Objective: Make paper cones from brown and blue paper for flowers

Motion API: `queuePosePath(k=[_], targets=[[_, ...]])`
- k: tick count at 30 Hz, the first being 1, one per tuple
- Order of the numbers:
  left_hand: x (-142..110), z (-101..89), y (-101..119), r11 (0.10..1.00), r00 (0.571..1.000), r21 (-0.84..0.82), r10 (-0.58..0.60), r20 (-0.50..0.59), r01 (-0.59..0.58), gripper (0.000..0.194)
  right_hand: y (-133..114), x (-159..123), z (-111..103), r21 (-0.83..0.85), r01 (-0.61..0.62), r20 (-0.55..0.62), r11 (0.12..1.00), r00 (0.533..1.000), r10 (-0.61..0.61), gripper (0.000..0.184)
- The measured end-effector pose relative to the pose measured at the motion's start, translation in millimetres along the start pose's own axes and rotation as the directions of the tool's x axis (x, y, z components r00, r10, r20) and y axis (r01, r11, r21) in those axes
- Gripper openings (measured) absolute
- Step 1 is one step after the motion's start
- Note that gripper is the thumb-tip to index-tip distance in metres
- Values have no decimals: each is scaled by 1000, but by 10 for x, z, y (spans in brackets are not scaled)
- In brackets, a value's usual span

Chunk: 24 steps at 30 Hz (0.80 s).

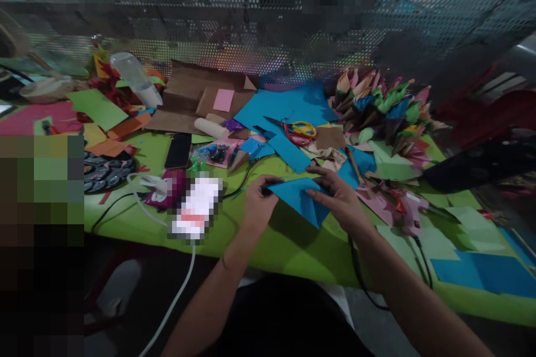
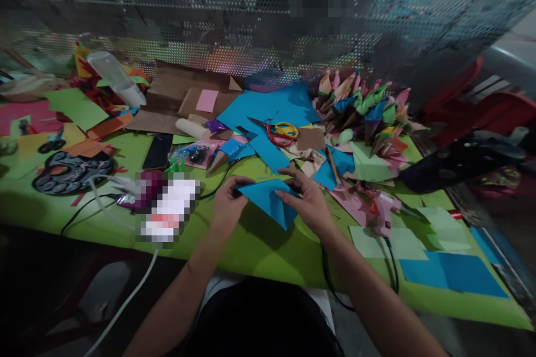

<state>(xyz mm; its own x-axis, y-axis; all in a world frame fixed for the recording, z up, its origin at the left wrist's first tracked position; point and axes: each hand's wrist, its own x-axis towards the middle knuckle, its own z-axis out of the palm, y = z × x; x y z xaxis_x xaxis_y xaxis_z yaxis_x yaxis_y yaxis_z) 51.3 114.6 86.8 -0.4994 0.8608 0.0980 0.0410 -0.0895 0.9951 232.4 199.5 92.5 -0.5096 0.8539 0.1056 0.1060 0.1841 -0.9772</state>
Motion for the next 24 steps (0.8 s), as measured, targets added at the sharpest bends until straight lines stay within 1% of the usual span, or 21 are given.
queuePosePath(k=[1,2,4,6,8,13,17,22,24], targets=[[-8,-2,2,999,1000,27,19,8,-19,18,-14,-3,-2,-26,41,-2,999,999,-41,50],[-17,-2,3,998,999,54,39,17,-40,21,-27,-5,-2,-54,82,5,995,997,-82,49],[-31,3,2,993,997,89,73,26,-75,25,-44,-7,-2,-93,148,38,985,989,-145,38],[-34,11,-8,993,996,84,83,20,-84,25,-45,-9,1,-104,171,68,980,984,-164,27],[-28,17,-25,997,998,54,61,12,-62,23,-34,-12,7,-96,155,72,983,986,-148,25],[-9,16,-59,1000,1000,24,-4,-1,4,18,-7,-23,9,-75,118,59,990,992,-114,26],[-19,4,-51,999,998,-23,-43,37,43,11,3,-23,-5,-77,89,63,993,994,-84,29],[-36,0,-28,979,990,-157,-121,72,131,17,23,-20,-2,-50,34,47,998,998,-32,29],[-35,0,-26,970,987,-187,-144,75,156,15,32,-20,3,-40,22,43,999,999,-20,29]])
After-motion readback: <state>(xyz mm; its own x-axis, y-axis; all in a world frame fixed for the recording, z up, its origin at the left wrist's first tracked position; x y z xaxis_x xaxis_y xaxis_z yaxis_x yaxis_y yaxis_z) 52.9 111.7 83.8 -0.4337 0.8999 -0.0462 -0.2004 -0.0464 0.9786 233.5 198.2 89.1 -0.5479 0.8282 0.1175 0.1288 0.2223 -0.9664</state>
